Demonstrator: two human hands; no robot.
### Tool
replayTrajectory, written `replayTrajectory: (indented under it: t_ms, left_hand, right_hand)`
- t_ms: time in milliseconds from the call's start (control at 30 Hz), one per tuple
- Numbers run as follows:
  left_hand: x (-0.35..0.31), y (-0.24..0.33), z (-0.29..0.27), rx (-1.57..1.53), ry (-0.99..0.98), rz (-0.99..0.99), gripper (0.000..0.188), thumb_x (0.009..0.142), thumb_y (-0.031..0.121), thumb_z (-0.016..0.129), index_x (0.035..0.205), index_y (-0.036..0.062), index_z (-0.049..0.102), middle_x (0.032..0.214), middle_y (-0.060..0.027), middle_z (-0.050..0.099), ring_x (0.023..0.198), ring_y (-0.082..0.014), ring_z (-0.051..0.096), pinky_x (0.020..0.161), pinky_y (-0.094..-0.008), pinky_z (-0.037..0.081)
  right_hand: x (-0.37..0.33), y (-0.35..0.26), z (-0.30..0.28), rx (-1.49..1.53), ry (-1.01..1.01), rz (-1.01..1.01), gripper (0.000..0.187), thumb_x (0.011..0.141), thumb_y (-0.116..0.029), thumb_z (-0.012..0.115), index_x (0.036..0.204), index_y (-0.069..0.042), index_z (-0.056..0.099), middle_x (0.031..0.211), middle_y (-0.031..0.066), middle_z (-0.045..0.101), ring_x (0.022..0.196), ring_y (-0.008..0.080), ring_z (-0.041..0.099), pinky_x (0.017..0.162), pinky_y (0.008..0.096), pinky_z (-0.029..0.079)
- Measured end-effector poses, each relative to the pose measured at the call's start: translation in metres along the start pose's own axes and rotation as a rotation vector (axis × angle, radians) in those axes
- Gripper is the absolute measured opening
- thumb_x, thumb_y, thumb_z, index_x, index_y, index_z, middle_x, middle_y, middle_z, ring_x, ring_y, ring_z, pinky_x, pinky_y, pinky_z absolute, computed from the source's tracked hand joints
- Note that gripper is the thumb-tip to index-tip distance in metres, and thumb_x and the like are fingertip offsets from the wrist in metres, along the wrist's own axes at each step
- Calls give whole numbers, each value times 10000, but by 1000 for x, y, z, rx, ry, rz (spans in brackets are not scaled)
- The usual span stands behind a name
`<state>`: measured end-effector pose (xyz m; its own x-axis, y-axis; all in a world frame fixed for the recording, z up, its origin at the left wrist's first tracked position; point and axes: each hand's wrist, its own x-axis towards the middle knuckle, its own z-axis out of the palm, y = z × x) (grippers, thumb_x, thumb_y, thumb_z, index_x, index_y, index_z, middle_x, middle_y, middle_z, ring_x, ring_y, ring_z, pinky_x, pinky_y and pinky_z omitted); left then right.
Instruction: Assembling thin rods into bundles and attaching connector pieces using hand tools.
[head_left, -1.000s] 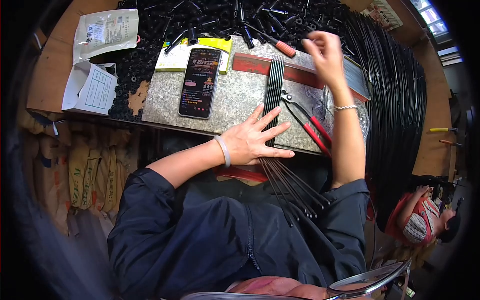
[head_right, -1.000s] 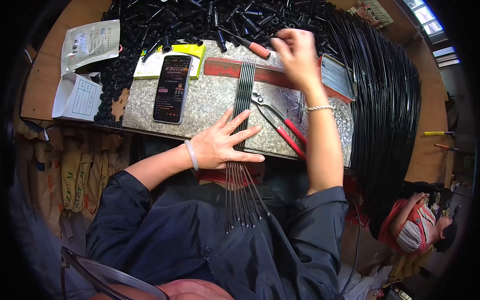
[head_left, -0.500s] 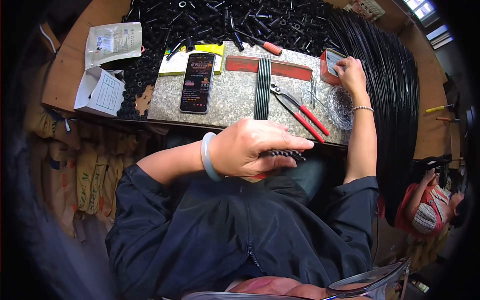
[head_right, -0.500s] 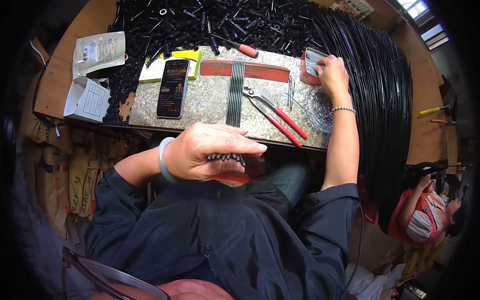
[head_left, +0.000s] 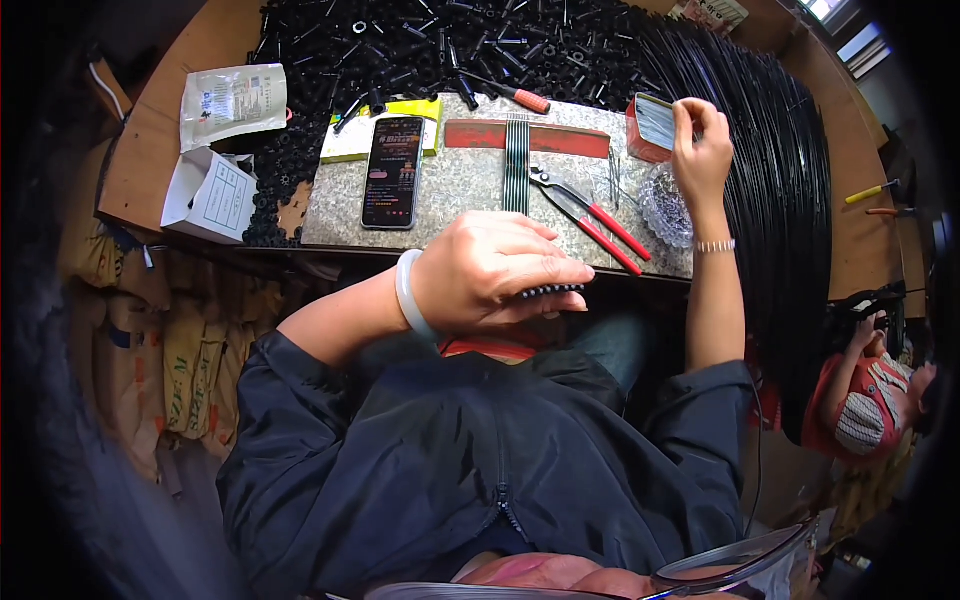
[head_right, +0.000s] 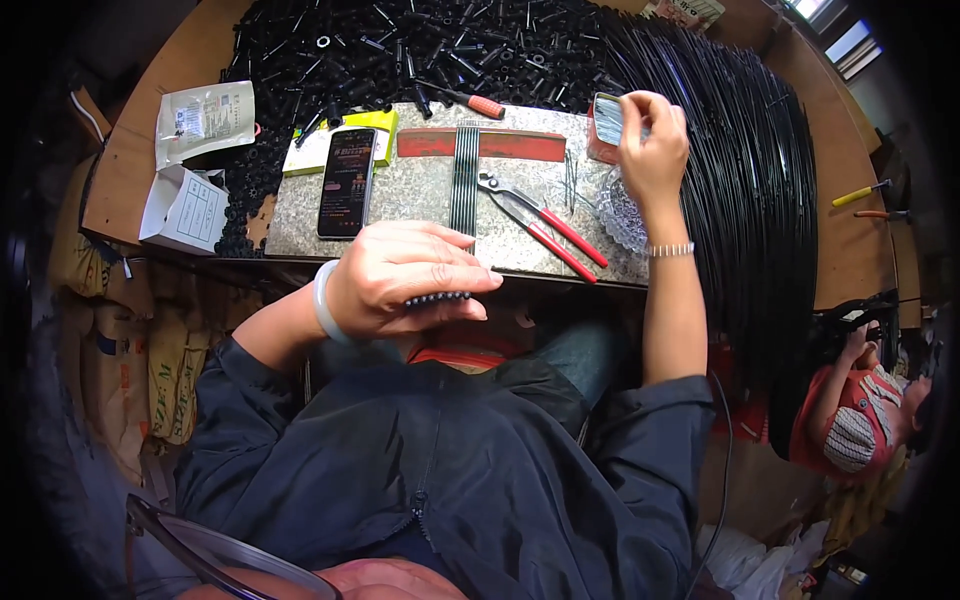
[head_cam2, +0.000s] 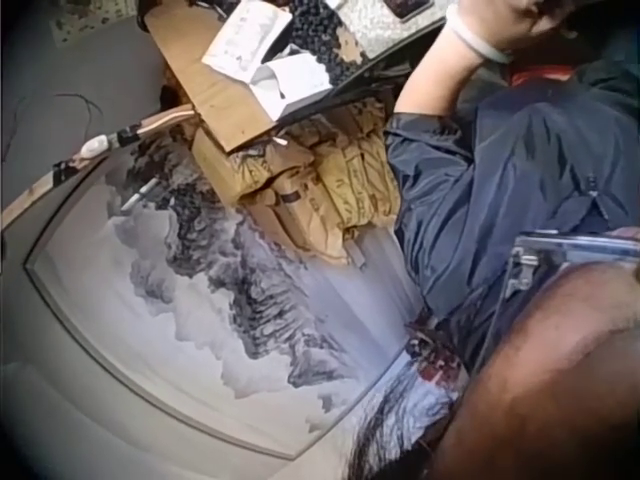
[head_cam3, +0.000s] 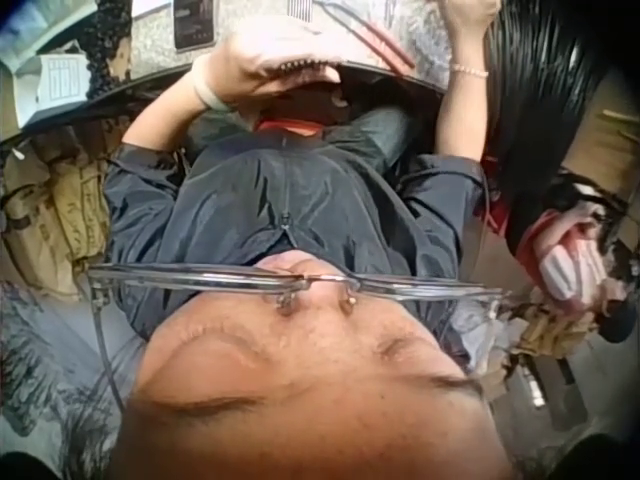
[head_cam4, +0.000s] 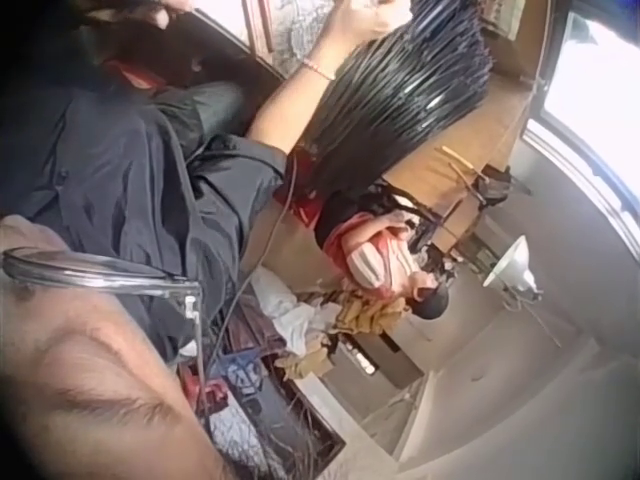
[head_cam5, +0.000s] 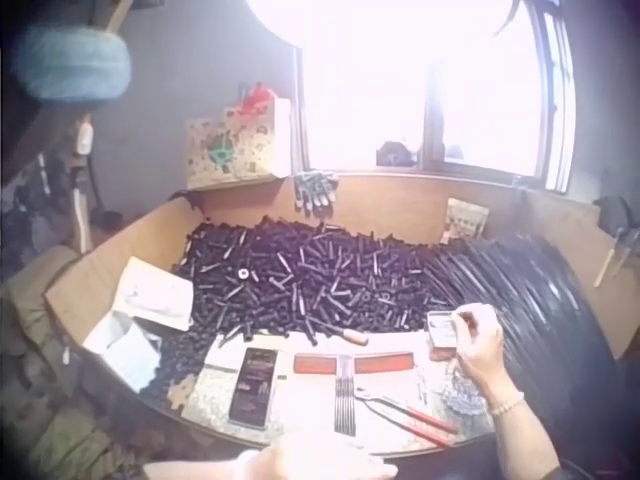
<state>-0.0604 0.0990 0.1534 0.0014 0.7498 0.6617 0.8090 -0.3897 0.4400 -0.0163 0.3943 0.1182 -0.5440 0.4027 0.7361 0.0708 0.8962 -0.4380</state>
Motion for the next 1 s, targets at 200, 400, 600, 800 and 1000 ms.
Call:
replayTrajectory:
  t_ms: [200, 400, 600, 800, 1000]
  left_hand:
    - [-6, 2, -5, 50, 10, 29, 263, 714, 118, 770, 946, 30, 683, 828, -86, 685, 746, -234, 673, 756, -361, 552]
    - [-3, 4, -3, 46, -1, 43, 261, 716, 115, 764, 952, 34, 685, 828, -87, 685, 737, -241, 671, 748, -363, 553]
    - [-4, 8, -4, 63, -24, 4, 250, 725, 115, 754, 951, 33, 684, 835, -79, 690, 738, -238, 671, 752, -367, 551]
    - [-7, 7, -3, 57, -20, 26, 247, 723, 125, 758, 945, 43, 688, 843, -74, 692, 754, -236, 673, 754, -362, 548]
    - [-7, 7, -3, 55, -50, 28, 238, 718, 145, 762, 924, 51, 687, 848, -85, 688, 772, -231, 676, 756, -354, 548]
  right_hand:
    - [-64, -118, -78, 399, -216, -466, 224, 656, 4, 720, 864, -56, 663, 683, 29, 513, 610, 208, 440, 607, 324, 362]
    - [-76, -139, -107, 269, -213, -478, 235, 687, 18, 717, 900, -66, 662, 658, 5, 503, 621, 179, 445, 670, 353, 387]
    - [-76, -139, -105, 237, -178, -526, 246, 653, -63, 739, 888, -85, 671, 646, -21, 469, 608, 171, 428, 599, 311, 323]
    - [-75, -142, -101, 339, -239, -489, 229, 656, -65, 743, 873, -92, 672, 651, -20, 483, 608, 168, 435, 597, 308, 314]
    - [-62, -141, -100, 299, -283, -529, 198, 649, -102, 742, 836, -134, 684, 663, -33, 489, 610, 161, 438, 601, 311, 313]
